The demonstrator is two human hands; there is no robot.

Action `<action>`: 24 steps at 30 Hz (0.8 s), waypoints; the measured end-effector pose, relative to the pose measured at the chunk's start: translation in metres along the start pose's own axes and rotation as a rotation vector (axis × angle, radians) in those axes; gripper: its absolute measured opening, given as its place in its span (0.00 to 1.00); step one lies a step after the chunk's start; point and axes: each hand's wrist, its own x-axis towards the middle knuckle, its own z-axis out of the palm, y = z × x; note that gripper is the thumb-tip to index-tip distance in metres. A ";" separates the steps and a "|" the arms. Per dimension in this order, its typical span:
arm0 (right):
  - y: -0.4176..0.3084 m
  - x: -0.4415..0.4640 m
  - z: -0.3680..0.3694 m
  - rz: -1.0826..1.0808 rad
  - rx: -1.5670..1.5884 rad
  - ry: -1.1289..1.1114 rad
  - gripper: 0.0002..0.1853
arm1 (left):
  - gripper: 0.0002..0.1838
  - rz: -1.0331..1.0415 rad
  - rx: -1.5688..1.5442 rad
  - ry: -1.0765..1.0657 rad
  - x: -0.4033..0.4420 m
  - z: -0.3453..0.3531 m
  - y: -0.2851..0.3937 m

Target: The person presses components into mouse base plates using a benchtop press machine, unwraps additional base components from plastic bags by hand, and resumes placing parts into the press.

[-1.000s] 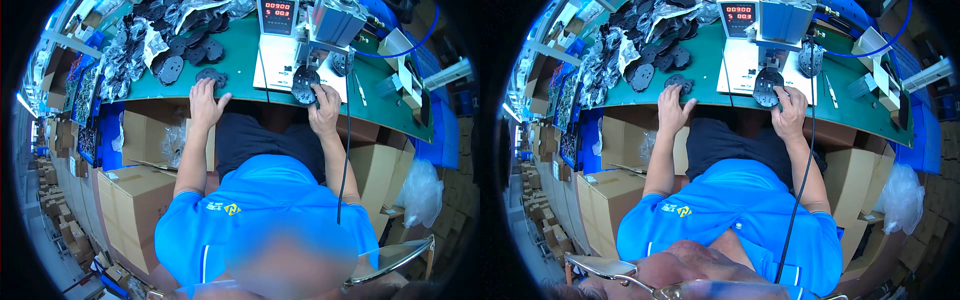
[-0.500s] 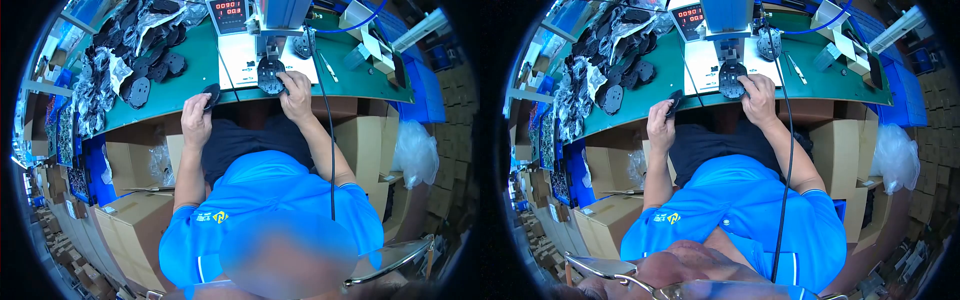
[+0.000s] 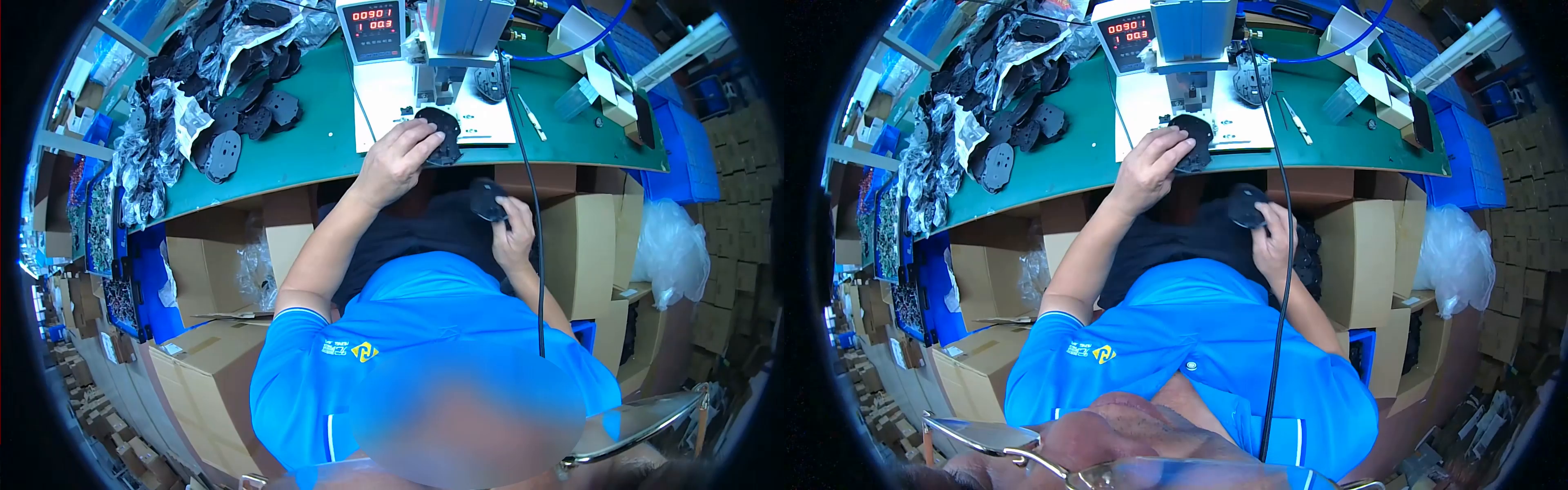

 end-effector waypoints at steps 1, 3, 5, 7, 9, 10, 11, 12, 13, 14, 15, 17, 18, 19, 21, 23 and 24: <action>0.013 -0.015 -0.008 0.083 -0.044 -0.011 0.17 | 0.29 0.000 -0.005 0.002 0.003 0.005 -0.005; 0.053 -0.052 -0.016 0.342 -0.087 -0.023 0.16 | 0.26 0.021 0.085 -0.014 0.007 0.016 -0.012; 0.089 -0.083 -0.023 0.560 -0.241 -0.053 0.16 | 0.24 0.019 0.090 -0.024 0.004 0.024 -0.012; 0.145 -0.129 -0.027 0.789 -0.272 -0.117 0.18 | 0.23 -0.041 0.083 -0.018 0.001 0.025 -0.007; 0.209 -0.184 -0.025 0.910 -0.285 -0.183 0.20 | 0.25 -0.032 0.089 -0.028 0.002 0.025 -0.007; 0.223 -0.201 -0.025 1.026 -0.296 -0.254 0.21 | 0.27 -0.025 0.100 -0.036 0.002 0.024 -0.007; 0.222 -0.211 -0.026 1.023 -0.296 -0.260 0.21 | 0.27 -0.030 0.103 -0.035 0.003 0.023 -0.008; 0.221 -0.219 -0.027 1.068 -0.344 -0.282 0.22 | 0.27 -0.033 0.088 -0.045 0.006 0.023 -0.010; 0.222 -0.224 -0.025 1.110 -0.391 -0.305 0.23 | 0.27 -0.036 0.074 -0.054 0.007 0.023 -0.010; 0.228 -0.222 -0.026 1.130 -0.369 -0.428 0.22 | 0.27 -0.041 0.081 -0.053 0.006 0.023 -0.010; 0.227 -0.220 -0.021 1.126 -0.367 -0.433 0.22 | 0.26 -0.065 0.060 -0.048 0.005 0.025 -0.008; 0.218 -0.211 -0.003 0.938 -0.463 -0.241 0.26 | 0.26 -0.087 0.037 -0.047 0.002 0.024 -0.005; 0.209 -0.198 0.002 0.941 -0.463 -0.240 0.26 | 0.27 -0.096 0.050 -0.051 0.001 0.023 -0.005; 0.194 -0.175 0.005 0.852 -0.375 -0.250 0.25 | 0.27 -0.104 0.061 -0.054 0.000 0.023 -0.005; 0.163 -0.132 0.010 0.766 -0.290 -0.258 0.25 | 0.27 -0.110 0.058 -0.059 0.001 0.022 -0.006; 0.123 -0.087 0.014 0.711 -0.230 -0.333 0.22 | 0.27 -0.123 0.061 -0.060 0.002 0.020 -0.005; 0.109 -0.071 0.019 0.707 -0.230 -0.336 0.22 | 0.27 -0.130 0.055 -0.075 0.004 0.018 -0.004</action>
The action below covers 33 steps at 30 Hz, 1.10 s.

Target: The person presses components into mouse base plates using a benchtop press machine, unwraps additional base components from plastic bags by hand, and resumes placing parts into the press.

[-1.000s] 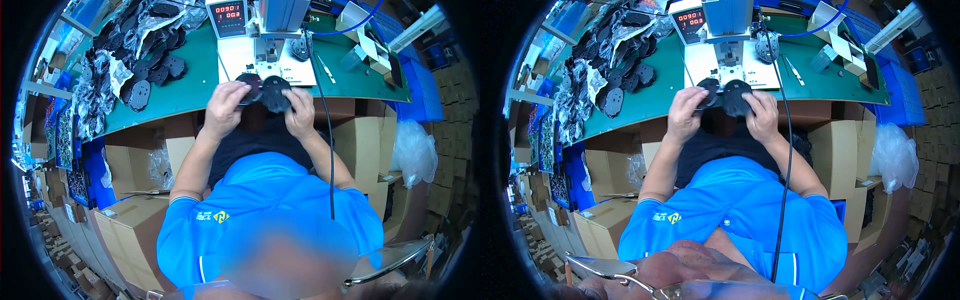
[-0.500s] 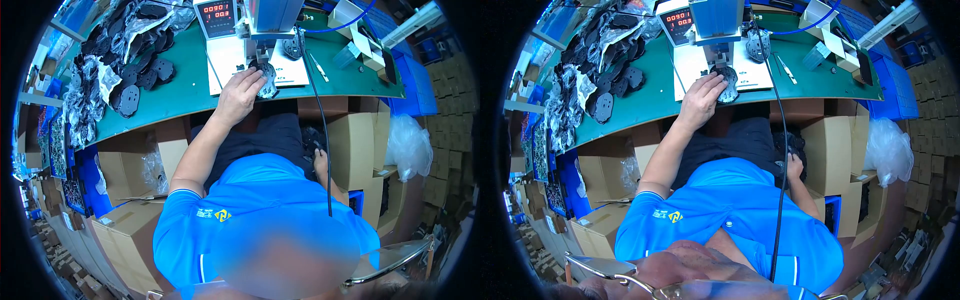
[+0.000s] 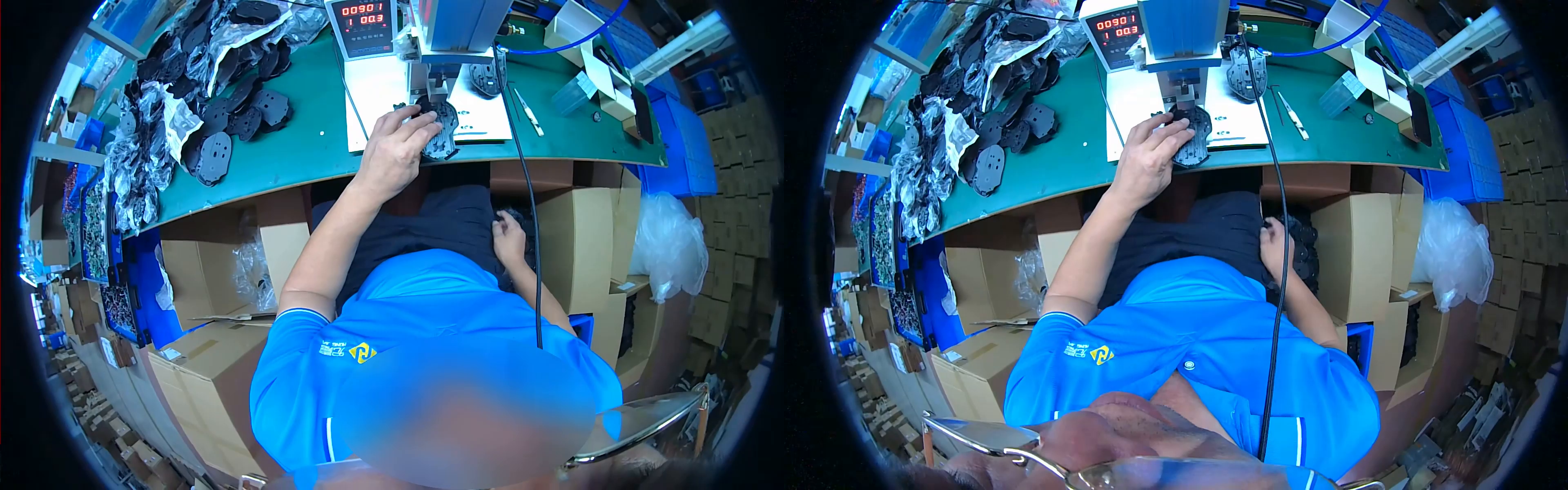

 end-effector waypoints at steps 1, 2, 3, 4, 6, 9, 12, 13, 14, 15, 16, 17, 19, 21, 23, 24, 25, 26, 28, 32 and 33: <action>-0.018 0.002 -0.001 -0.144 0.083 0.018 0.19 | 0.27 -0.008 -0.003 -0.015 0.000 -0.002 0.000; -0.037 0.002 -0.003 -0.287 0.168 0.034 0.16 | 0.27 -0.012 0.001 -0.014 -0.001 -0.003 0.000; -0.058 0.000 -0.009 -0.291 0.168 0.031 0.16 | 0.27 -0.016 -0.010 -0.021 -0.002 -0.004 0.000; -0.080 -0.003 -0.016 -0.387 0.199 0.019 0.15 | 0.27 -0.019 -0.023 -0.027 -0.002 -0.004 0.000; -0.121 -0.005 -0.028 -0.580 0.234 0.044 0.13 | 0.27 -0.025 -0.021 -0.029 -0.003 -0.004 0.000; -0.171 0.006 -0.045 -0.812 0.240 0.184 0.14 | 0.27 -0.032 -0.032 -0.035 -0.004 0.000 -0.001; -0.211 0.024 -0.059 -0.990 0.186 0.338 0.21 | 0.28 -0.040 -0.038 -0.036 -0.006 -0.004 -0.001; -0.218 0.032 -0.059 -1.024 0.168 0.368 0.22 | 0.28 -0.032 -0.055 -0.035 -0.005 -0.005 0.000; -0.225 0.038 -0.060 -1.035 0.134 0.373 0.25 | 0.28 -0.031 -0.052 -0.034 -0.005 -0.005 0.000; -0.231 0.046 -0.058 -1.060 0.122 0.392 0.26 | 0.26 -0.027 -0.051 -0.028 -0.006 -0.004 -0.001; -0.236 0.052 -0.057 -1.063 0.098 0.365 0.27 | 0.25 -0.032 -0.058 -0.020 -0.007 -0.003 -0.002; -0.240 0.056 -0.058 -1.065 0.071 0.341 0.29 | 0.24 -0.034 -0.068 -0.013 -0.008 -0.001 -0.003; -0.244 0.062 -0.054 -1.091 0.072 0.321 0.32 | 0.23 -0.048 -0.058 -0.005 -0.008 -0.001 -0.001; -0.244 0.063 -0.049 -1.083 0.032 0.333 0.33 | 0.23 -0.042 -0.059 -0.002 -0.008 -0.002 0.000; -0.240 0.067 -0.043 -1.088 0.060 0.333 0.34 | 0.24 -0.035 -0.046 0.008 -0.010 -0.006 0.003; -0.239 0.067 -0.042 -1.076 0.056 0.337 0.34 | 0.24 -0.028 -0.079 0.016 -0.012 -0.009 0.004; -0.238 0.067 -0.040 -1.062 0.052 0.343 0.34 | 0.25 -0.019 -0.114 0.022 -0.013 -0.012 0.003; -0.238 0.069 -0.038 -1.063 0.059 0.343 0.34 | 0.25 -0.018 -0.108 0.020 -0.016 -0.017 -0.002; -0.235 0.069 -0.035 -1.055 0.070 0.366 0.34 | 0.28 -0.078 -0.064 0.097 -0.026 -0.035 -0.017; -0.235 0.069 -0.032 -1.051 0.090 0.368 0.34 | 0.33 -0.286 0.323 0.241 -0.046 -0.081 -0.070; -0.235 0.069 -0.031 -1.049 0.098 0.376 0.33 | 0.34 -0.388 0.458 0.249 -0.050 -0.094 -0.083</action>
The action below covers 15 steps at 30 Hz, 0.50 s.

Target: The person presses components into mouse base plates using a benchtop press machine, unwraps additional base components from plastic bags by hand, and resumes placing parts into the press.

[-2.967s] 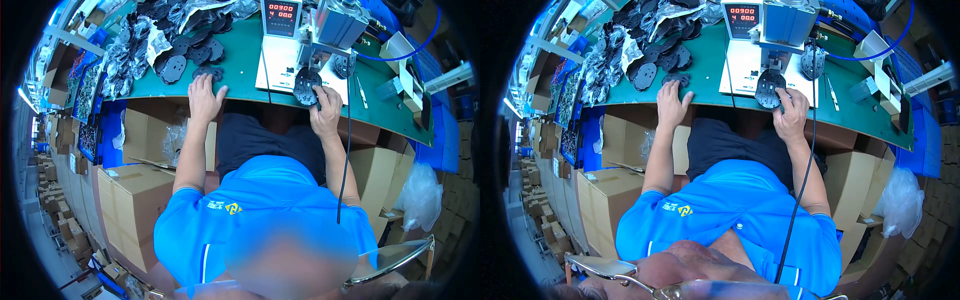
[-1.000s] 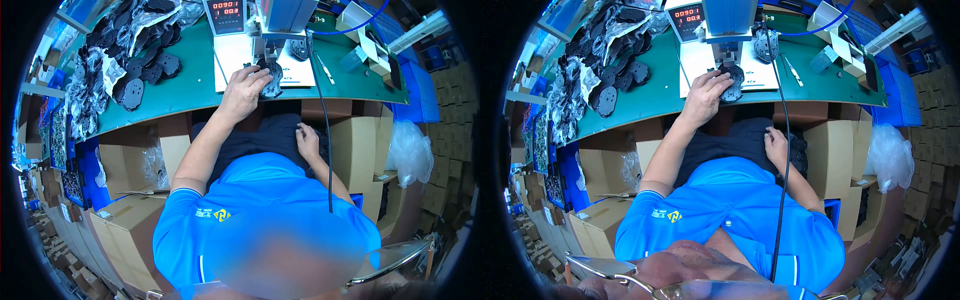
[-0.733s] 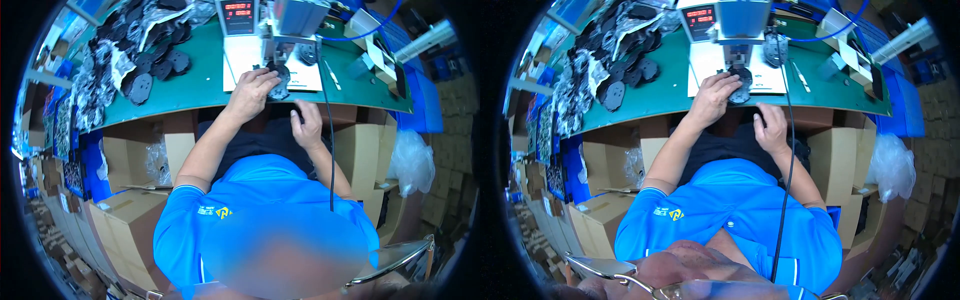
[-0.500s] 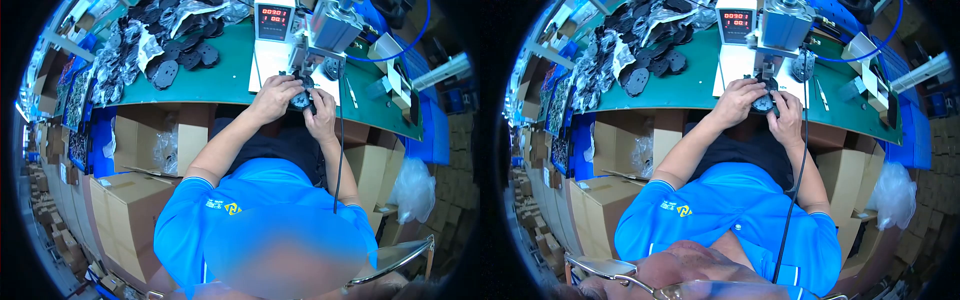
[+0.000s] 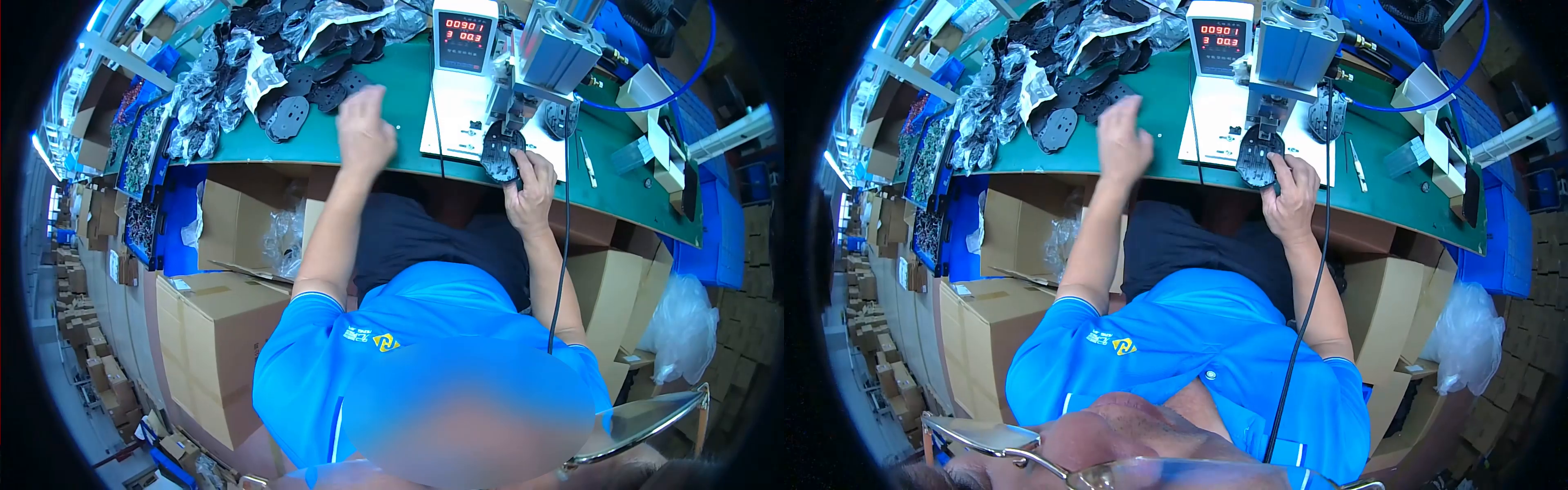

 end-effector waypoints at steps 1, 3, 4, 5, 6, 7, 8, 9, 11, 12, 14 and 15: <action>0.000 -0.001 0.001 0.001 0.003 0.010 0.33 | 0.34 -0.081 0.156 0.012 0.002 0.000 -0.020; 0.002 -0.002 0.003 0.002 0.008 0.009 0.33 | 0.33 -0.212 0.383 -0.014 -0.001 0.002 -0.060; 0.002 -0.002 0.003 0.005 0.008 0.009 0.33 | 0.34 -0.261 0.452 -0.053 -0.002 0.002 -0.077; 0.002 -0.002 0.003 0.006 0.009 0.011 0.33 | 0.29 -0.243 0.554 -0.023 -0.004 0.002 -0.090; 0.001 -0.002 0.003 0.006 0.009 0.016 0.32 | 0.29 -0.241 0.555 -0.022 -0.009 0.005 -0.109; 0.000 -0.001 0.002 0.007 0.009 0.021 0.32 | 0.25 -0.188 0.498 -0.028 -0.013 0.008 -0.129; -0.001 -0.001 0.002 0.009 0.008 0.023 0.32 | 0.22 -0.136 0.440 -0.034 -0.015 0.010 -0.138; -0.002 -0.001 0.001 0.013 0.004 0.017 0.32 | 0.16 0.000 0.450 0.091 -0.010 0.005 -0.130; -0.002 -0.001 0.001 0.021 -0.003 0.007 0.32 | 0.15 0.083 0.396 0.091 -0.006 -0.009 -0.099; -0.002 -0.001 0.001 0.021 -0.001 0.008 0.32 | 0.15 0.160 0.345 0.094 -0.006 -0.014 -0.083; -0.002 -0.002 0.002 0.018 0.003 0.001 0.32 | 0.14 0.266 0.305 0.083 -0.006 -0.021 -0.046; -0.001 -0.003 0.003 0.018 0.003 0.007 0.32 | 0.15 0.302 0.252 0.040 -0.012 -0.015 -0.036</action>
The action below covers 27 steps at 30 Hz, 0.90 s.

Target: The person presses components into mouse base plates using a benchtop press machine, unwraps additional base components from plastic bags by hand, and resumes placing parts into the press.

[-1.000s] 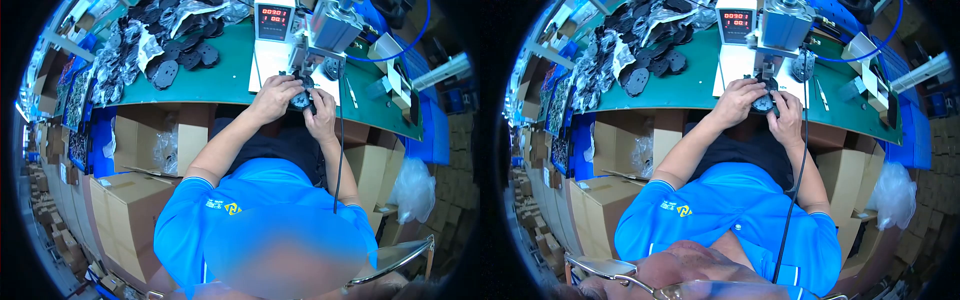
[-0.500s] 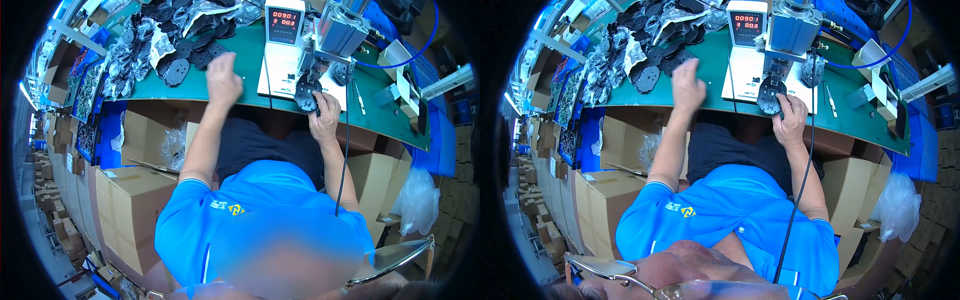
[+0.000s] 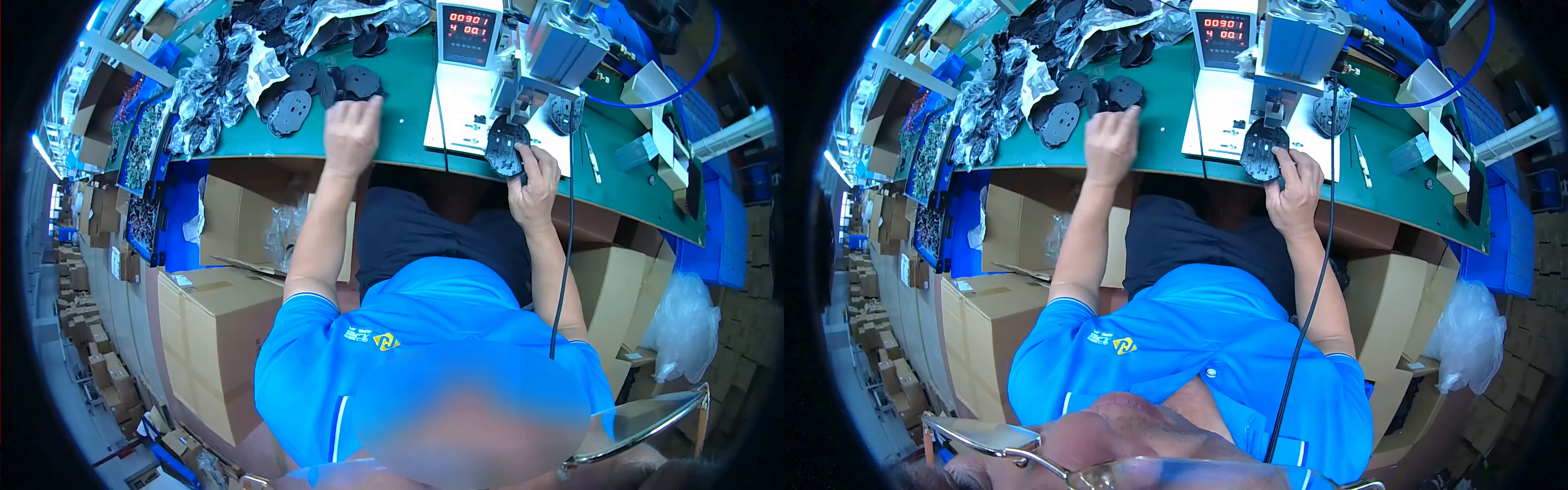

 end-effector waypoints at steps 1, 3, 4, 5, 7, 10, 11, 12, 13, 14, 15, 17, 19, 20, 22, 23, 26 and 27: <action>0.000 0.000 0.001 -0.001 0.000 0.006 0.32 | 0.15 0.038 -0.058 -0.028 -0.001 0.002 0.012; -0.001 0.000 0.000 0.000 0.001 -0.002 0.33 | 0.14 -0.009 -0.223 -0.140 -0.004 0.002 0.039; -0.002 0.001 -0.001 0.006 -0.002 -0.003 0.33 | 0.16 -0.072 -0.275 -0.210 -0.009 0.005 0.048; -0.002 0.001 -0.001 0.004 -0.001 -0.007 0.33 | 0.16 -0.076 -0.276 -0.211 -0.012 0.007 0.051; -0.002 0.001 -0.002 0.005 -0.010 -0.012 0.33 | 0.15 -0.107 -0.330 -0.206 -0.017 0.010 0.054; -0.001 0.001 -0.001 0.012 -0.010 -0.011 0.32 | 0.19 -0.147 -0.362 -0.196 -0.022 -0.002 0.045; -0.001 0.001 0.000 0.017 -0.013 -0.015 0.32 | 0.21 -0.142 -0.342 -0.152 -0.023 -0.007 0.041; -0.002 0.002 0.000 0.011 -0.009 -0.010 0.32 | 0.28 -0.173 -0.336 -0.204 -0.030 -0.009 0.035; -0.002 0.002 0.000 0.005 -0.005 -0.005 0.32 | 0.28 -0.173 -0.344 -0.209 -0.034 -0.012 0.032; -0.003 0.001 -0.001 0.010 -0.009 -0.008 0.32 | 0.30 -0.190 -0.345 -0.259 -0.038 -0.016 0.029; -0.003 0.001 -0.001 0.008 -0.010 -0.002 0.31 | 0.32 -0.207 -0.344 -0.307 -0.042 -0.021 0.026; -0.004 0.003 0.001 0.010 -0.017 0.009 0.31 | 0.33 -0.170 -0.349 -0.317 -0.044 -0.035 0.023; -0.003 0.004 0.000 0.006 -0.022 0.009 0.31 | 0.31 -0.180 -0.280 -0.427 -0.047 -0.047 0.027; -0.004 0.004 0.000 0.012 -0.015 0.016 0.30 | 0.31 -0.156 -0.273 -0.420 -0.049 -0.048 0.027; -0.004 0.005 0.000 0.010 -0.012 0.022 0.31 | 0.29 -0.136 -0.270 -0.417 -0.060 -0.047 0.023; -0.004 0.005 0.000 0.007 -0.009 0.023 0.31 | 0.28 -0.163 -0.303 -0.408 -0.063 -0.047 0.025; -0.002 0.007 -0.003 0.019 0.002 0.026 0.32 | 0.22 -0.219 -0.409 -0.251 -0.057 -0.053 0.039; -0.002 0.007 -0.004 0.021 0.021 0.017 0.32 | 0.22 -0.210 -0.417 -0.250 -0.049 -0.056 0.047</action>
